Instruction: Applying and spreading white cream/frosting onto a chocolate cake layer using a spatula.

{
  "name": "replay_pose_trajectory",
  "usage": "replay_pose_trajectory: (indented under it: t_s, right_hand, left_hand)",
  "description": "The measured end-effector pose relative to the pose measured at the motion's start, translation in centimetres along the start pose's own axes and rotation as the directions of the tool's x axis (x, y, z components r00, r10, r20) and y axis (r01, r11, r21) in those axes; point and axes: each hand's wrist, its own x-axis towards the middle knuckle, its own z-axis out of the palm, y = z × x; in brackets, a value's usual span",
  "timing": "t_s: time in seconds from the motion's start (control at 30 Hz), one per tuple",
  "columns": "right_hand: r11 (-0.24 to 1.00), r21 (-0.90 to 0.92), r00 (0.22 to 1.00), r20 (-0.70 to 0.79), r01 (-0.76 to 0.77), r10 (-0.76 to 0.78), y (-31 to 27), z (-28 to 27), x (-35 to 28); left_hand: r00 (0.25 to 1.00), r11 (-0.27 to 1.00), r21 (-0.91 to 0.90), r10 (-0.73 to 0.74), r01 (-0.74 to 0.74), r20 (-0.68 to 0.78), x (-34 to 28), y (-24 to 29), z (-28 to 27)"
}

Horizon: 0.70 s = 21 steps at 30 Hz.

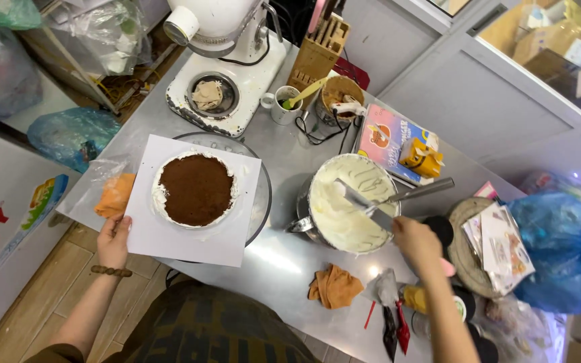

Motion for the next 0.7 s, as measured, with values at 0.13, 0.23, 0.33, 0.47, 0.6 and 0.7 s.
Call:
replay_pose_trajectory:
  t_s: [0.13,0.23,0.33,0.47,0.6,0.7]
  right_hand:
    - [0.995,-0.081,0.998,-0.026,0.055,-0.057,-4.4,2.2,0.6]
    - [0.992,-0.01,0.991,-0.043,0.126,-0.127,-5.4,1.6,0.8]
    - [0.983,0.159,0.995,0.036,0.09,-0.096,-5.6,0.2,0.4]
    - [0.941,0.338,0.989,0.137,0.009,-0.059,-0.9,0.7,1.0]
    - [0.918,0.394,0.99,0.139,-0.044,-0.012,-0.3,-2.3,-0.4]
    - [0.996,0.08,0.998,0.053,0.038,-0.043,-2.8,-1.3,-1.0]
  left_hand:
    - [1.0,0.999,-0.041,-0.012,0.012,0.012,0.2,0.1,-0.1]
    - [1.0,1.0,-0.017,-0.017,0.017,0.013,0.0,0.6,0.0]
    - [1.0,0.999,-0.042,0.009,-0.009,0.014,0.0,0.4,-0.1]
    - [1.0,0.998,-0.066,-0.005,0.006,0.026,0.3,-0.1,-0.2]
    - [1.0,0.996,-0.089,-0.008,0.01,0.024,0.4,-0.4,-0.2]
    - [1.0,0.997,-0.079,-0.008,0.01,0.027,0.6,-0.3,-0.1]
